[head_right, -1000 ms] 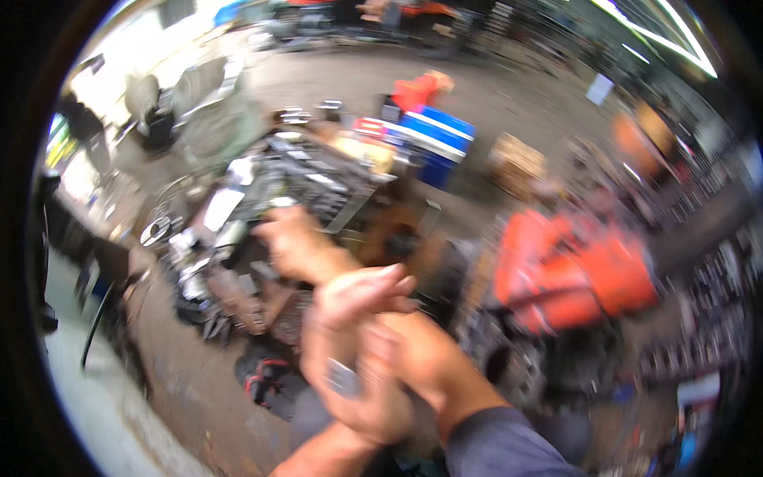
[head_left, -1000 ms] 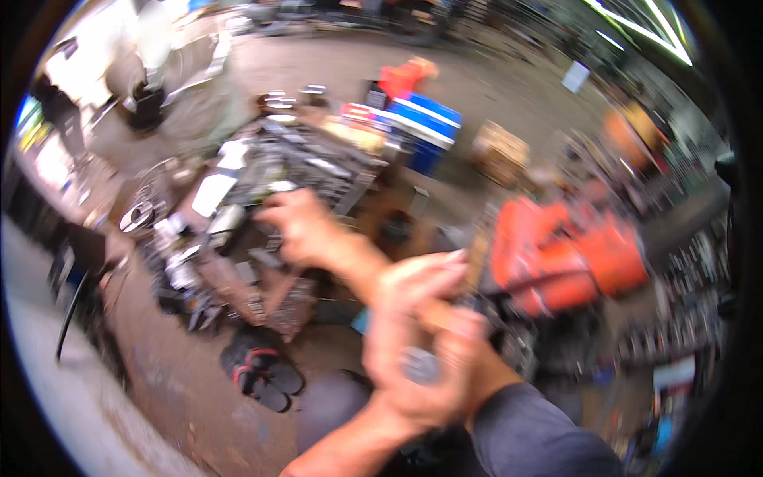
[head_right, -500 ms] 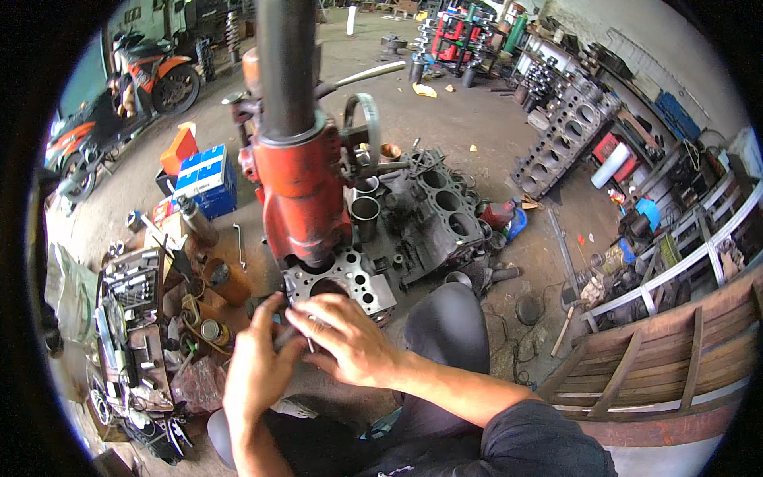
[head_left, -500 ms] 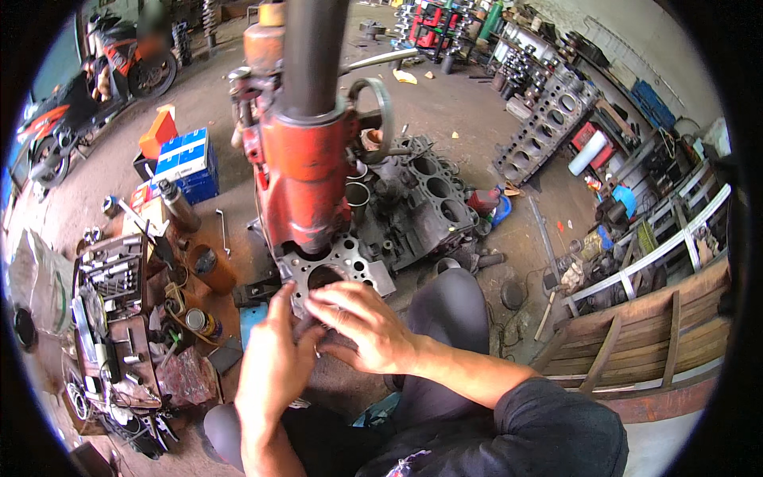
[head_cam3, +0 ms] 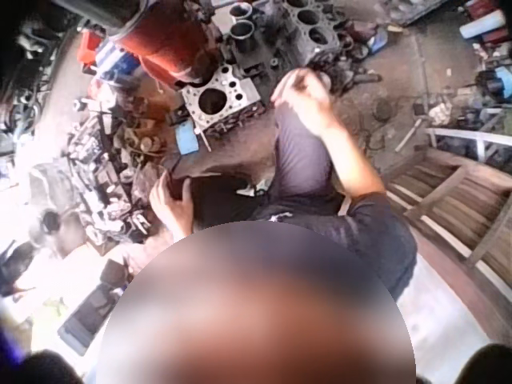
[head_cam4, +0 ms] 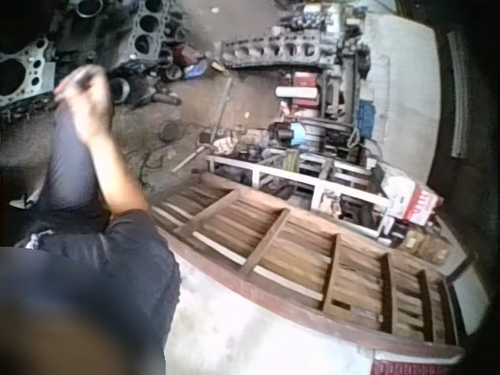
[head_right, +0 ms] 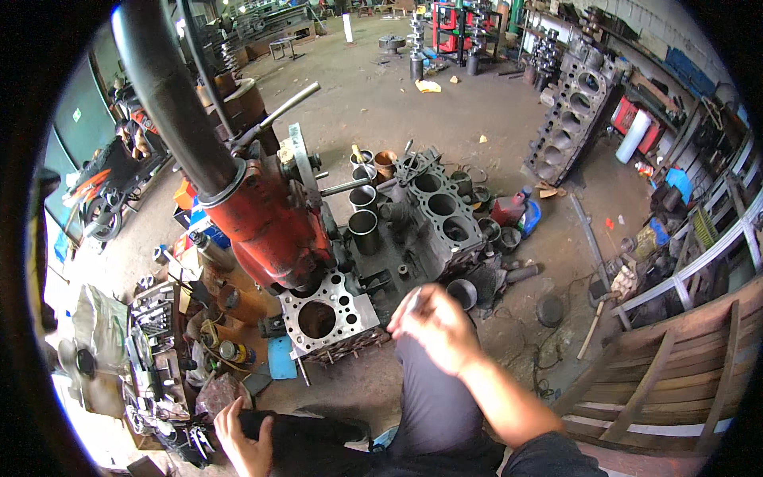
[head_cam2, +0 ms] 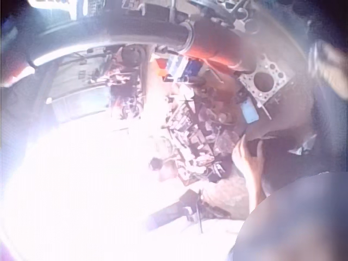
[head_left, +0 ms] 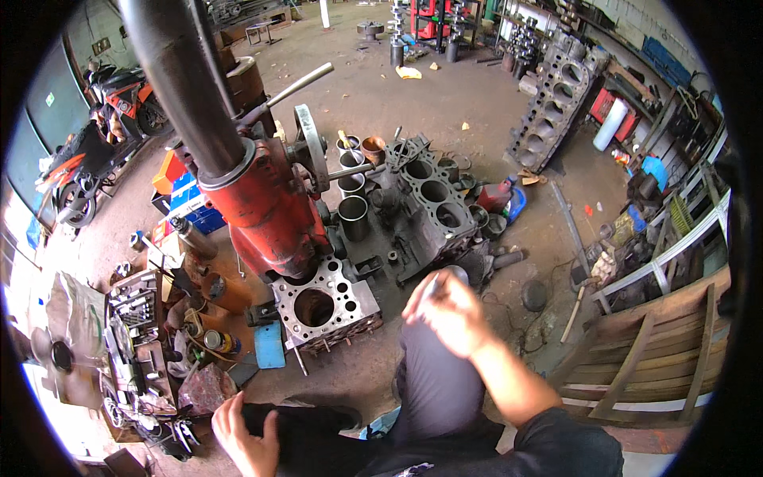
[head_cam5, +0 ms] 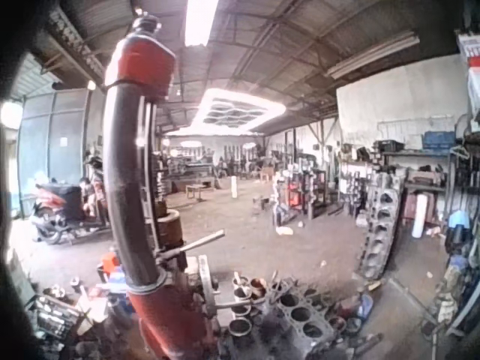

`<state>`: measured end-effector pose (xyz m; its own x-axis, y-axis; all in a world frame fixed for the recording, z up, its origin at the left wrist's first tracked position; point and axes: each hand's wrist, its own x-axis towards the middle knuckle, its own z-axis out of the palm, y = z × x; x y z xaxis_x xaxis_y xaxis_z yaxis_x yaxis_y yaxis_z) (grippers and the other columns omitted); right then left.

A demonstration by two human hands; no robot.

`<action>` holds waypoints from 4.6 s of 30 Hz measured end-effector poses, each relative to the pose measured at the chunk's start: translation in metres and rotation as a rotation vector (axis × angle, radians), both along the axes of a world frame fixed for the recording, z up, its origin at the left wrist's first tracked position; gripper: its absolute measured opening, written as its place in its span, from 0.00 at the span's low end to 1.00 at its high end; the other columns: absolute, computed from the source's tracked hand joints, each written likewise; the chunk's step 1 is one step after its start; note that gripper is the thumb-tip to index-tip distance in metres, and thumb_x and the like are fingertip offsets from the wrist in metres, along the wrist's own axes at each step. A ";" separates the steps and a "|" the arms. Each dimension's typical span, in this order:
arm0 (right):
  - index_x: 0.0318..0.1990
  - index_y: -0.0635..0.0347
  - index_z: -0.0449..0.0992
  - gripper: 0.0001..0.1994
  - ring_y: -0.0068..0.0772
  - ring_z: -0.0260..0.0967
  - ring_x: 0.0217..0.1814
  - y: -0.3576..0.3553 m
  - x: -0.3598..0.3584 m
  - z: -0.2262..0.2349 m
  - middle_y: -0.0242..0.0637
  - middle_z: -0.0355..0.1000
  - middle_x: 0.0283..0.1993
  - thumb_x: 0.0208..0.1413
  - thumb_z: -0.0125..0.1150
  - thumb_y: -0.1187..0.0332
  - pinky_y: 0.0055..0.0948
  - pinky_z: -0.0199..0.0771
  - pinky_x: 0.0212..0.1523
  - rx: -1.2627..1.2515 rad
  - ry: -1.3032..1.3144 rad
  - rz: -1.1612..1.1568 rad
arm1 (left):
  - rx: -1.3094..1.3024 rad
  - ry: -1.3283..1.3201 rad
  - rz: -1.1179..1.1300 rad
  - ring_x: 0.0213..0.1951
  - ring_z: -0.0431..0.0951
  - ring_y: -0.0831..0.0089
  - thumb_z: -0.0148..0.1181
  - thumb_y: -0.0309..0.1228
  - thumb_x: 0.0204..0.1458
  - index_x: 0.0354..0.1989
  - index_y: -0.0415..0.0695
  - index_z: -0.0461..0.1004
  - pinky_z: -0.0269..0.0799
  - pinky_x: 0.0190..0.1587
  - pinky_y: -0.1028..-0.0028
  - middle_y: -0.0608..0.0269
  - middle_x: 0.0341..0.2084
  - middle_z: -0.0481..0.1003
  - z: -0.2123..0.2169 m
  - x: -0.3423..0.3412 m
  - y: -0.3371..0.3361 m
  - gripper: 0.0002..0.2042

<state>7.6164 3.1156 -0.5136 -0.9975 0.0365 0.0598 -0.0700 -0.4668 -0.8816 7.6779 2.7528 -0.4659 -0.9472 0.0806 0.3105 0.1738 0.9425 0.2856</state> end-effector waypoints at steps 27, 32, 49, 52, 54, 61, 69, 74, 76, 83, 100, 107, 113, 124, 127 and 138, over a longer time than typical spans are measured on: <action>0.46 0.68 0.79 0.15 0.60 0.72 0.57 0.080 -0.584 -0.235 0.61 0.63 0.62 0.54 0.58 0.69 0.51 0.74 0.55 1.148 -0.436 -0.334 | -0.338 -0.407 0.454 0.62 0.65 0.46 0.67 0.51 0.49 0.65 0.43 0.64 0.59 0.65 0.54 0.44 0.61 0.65 -0.045 -0.108 0.018 0.38; 0.49 0.62 0.80 0.15 0.53 0.70 0.61 0.095 -0.604 -0.251 0.53 0.66 0.63 0.59 0.52 0.69 0.47 0.74 0.57 1.155 -0.529 -0.251 | -0.357 -0.412 0.447 0.61 0.66 0.46 0.68 0.50 0.49 0.64 0.42 0.65 0.61 0.64 0.54 0.44 0.60 0.66 -0.046 -0.125 0.017 0.37; 0.36 0.61 0.81 0.08 0.47 0.79 0.45 0.087 -0.665 -0.300 0.48 0.79 0.41 0.54 0.57 0.70 0.44 0.79 0.43 0.621 -0.704 -0.604 | -0.354 -0.381 0.467 0.57 0.69 0.45 0.69 0.45 0.49 0.58 0.41 0.70 0.66 0.60 0.57 0.45 0.56 0.69 -0.047 -0.141 0.021 0.30; 0.29 0.64 0.77 0.03 0.37 0.76 0.30 0.085 -0.670 -0.296 0.42 0.77 0.28 0.46 0.64 0.74 0.38 0.74 0.29 0.523 -0.596 -0.511 | -0.345 -0.363 0.449 0.57 0.69 0.45 0.69 0.44 0.49 0.57 0.41 0.70 0.67 0.59 0.57 0.45 0.55 0.69 -0.048 -0.139 0.019 0.29; 0.23 0.61 0.73 0.07 0.29 0.69 0.17 0.083 -0.659 -0.281 0.36 0.72 0.19 0.42 0.68 0.76 0.33 0.66 0.17 0.162 -0.530 -0.397 | -0.331 -0.345 0.429 0.56 0.69 0.45 0.70 0.43 0.49 0.57 0.41 0.71 0.67 0.59 0.57 0.45 0.55 0.70 -0.049 -0.136 0.017 0.29; 0.33 0.62 0.75 0.04 0.18 0.58 0.12 0.073 -0.517 -0.179 0.37 0.76 0.26 0.52 0.65 0.74 0.22 0.55 0.10 -0.036 -0.339 -0.256 | -0.262 -0.205 0.315 0.55 0.70 0.45 0.70 0.41 0.49 0.54 0.41 0.73 0.69 0.57 0.58 0.45 0.53 0.71 -0.047 -0.111 0.001 0.26; 0.38 0.67 0.76 0.05 0.18 0.56 0.16 0.107 -0.254 -0.087 0.44 0.78 0.35 0.56 0.60 0.75 0.20 0.54 0.15 -0.176 -0.411 -0.012 | -0.029 -0.105 0.139 0.41 0.78 0.55 0.62 0.31 0.56 0.46 0.40 0.76 0.76 0.43 0.67 0.50 0.35 0.77 -0.048 -0.112 0.008 0.12; 0.43 0.70 0.75 0.09 0.17 0.61 0.16 0.116 -0.114 -0.027 0.52 0.78 0.36 0.55 0.63 0.77 0.20 0.57 0.16 -0.107 -0.503 0.037 | 0.353 -0.198 -0.349 0.45 0.81 0.56 0.46 0.11 0.48 0.61 0.46 0.71 0.76 0.48 0.65 0.46 0.45 0.79 -0.043 -0.142 0.066 0.30; 0.45 0.71 0.75 0.11 0.17 0.62 0.16 0.110 -0.076 -0.004 0.52 0.78 0.36 0.54 0.63 0.79 0.19 0.57 0.16 -0.068 -0.571 0.081 | 0.249 -0.012 -0.604 0.50 0.77 0.50 0.50 0.13 0.50 0.60 0.45 0.71 0.74 0.53 0.64 0.45 0.52 0.74 -0.035 -0.149 0.094 0.27; 0.51 0.73 0.74 0.13 0.16 0.61 0.19 0.060 0.006 0.042 0.51 0.77 0.40 0.59 0.60 0.78 0.15 0.62 0.20 -0.089 -0.488 0.474 | 0.048 0.000 -0.920 0.53 0.75 0.59 0.70 0.41 0.49 0.59 0.45 0.71 0.70 0.57 0.60 0.53 0.51 0.75 -0.025 -0.149 0.133 0.29; 0.74 0.53 0.40 0.41 0.28 0.73 0.45 -0.115 0.016 -0.036 0.38 0.72 0.48 0.57 0.57 0.80 0.31 0.75 0.50 0.565 0.033 0.478 | 1.346 -0.500 -0.214 0.14 0.68 0.79 0.68 0.28 0.52 0.35 0.44 0.70 0.61 0.14 0.79 0.68 0.18 0.71 -0.058 -0.051 0.084 0.10; 0.73 0.54 0.43 0.40 0.32 0.72 0.57 -0.129 -0.002 -0.028 0.48 0.72 0.57 0.59 0.61 0.77 0.32 0.73 0.59 0.377 0.007 0.507 | 1.357 -0.504 -0.178 0.30 0.81 0.73 0.64 0.19 0.52 0.46 0.32 0.78 0.77 0.32 0.77 0.55 0.32 0.82 -0.060 -0.058 0.071 0.12; 0.63 0.61 0.61 0.29 0.29 0.77 0.49 -0.124 -0.015 -0.018 0.45 0.78 0.47 0.57 0.68 0.70 0.30 0.76 0.53 0.607 0.096 0.429 | 1.526 -0.408 -0.127 0.24 0.75 0.78 0.66 0.14 0.49 0.27 0.39 0.71 0.72 0.24 0.79 0.57 0.30 0.80 -0.051 -0.065 0.066 0.09; 0.49 0.67 0.77 0.22 0.27 0.76 0.48 -0.117 -0.015 -0.006 0.41 0.79 0.45 0.58 0.67 0.55 0.28 0.74 0.51 0.698 0.124 0.581 | 1.350 -0.478 -0.131 0.27 0.76 0.75 0.67 0.14 0.45 0.22 0.39 0.68 0.73 0.29 0.75 0.54 0.32 0.81 -0.008 -0.056 0.048 0.12; 0.49 0.67 0.77 0.22 0.28 0.74 0.46 -0.118 -0.015 -0.017 0.39 0.77 0.44 0.60 0.65 0.54 0.28 0.73 0.50 0.503 -0.086 0.741 | 1.396 -0.490 -0.213 0.36 0.80 0.68 0.66 0.14 0.45 0.29 0.36 0.72 0.79 0.39 0.69 0.50 0.36 0.81 -0.010 -0.056 0.039 0.08; 0.43 0.64 0.75 0.16 0.33 0.69 0.38 -0.114 -0.023 -0.012 0.40 0.71 0.37 0.63 0.59 0.58 0.34 0.70 0.40 0.803 0.146 0.604 | 0.863 -0.425 -0.396 0.35 0.78 0.76 0.69 0.36 0.52 0.47 0.41 0.77 0.75 0.41 0.73 0.57 0.33 0.80 -0.015 -0.085 0.016 0.17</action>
<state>7.5937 3.0013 -0.5257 -0.8169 -0.5759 -0.0320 -0.1510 0.2671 -0.9518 7.5924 2.7692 -0.4806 -0.9460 0.3189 0.0573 0.1537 0.2859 0.9459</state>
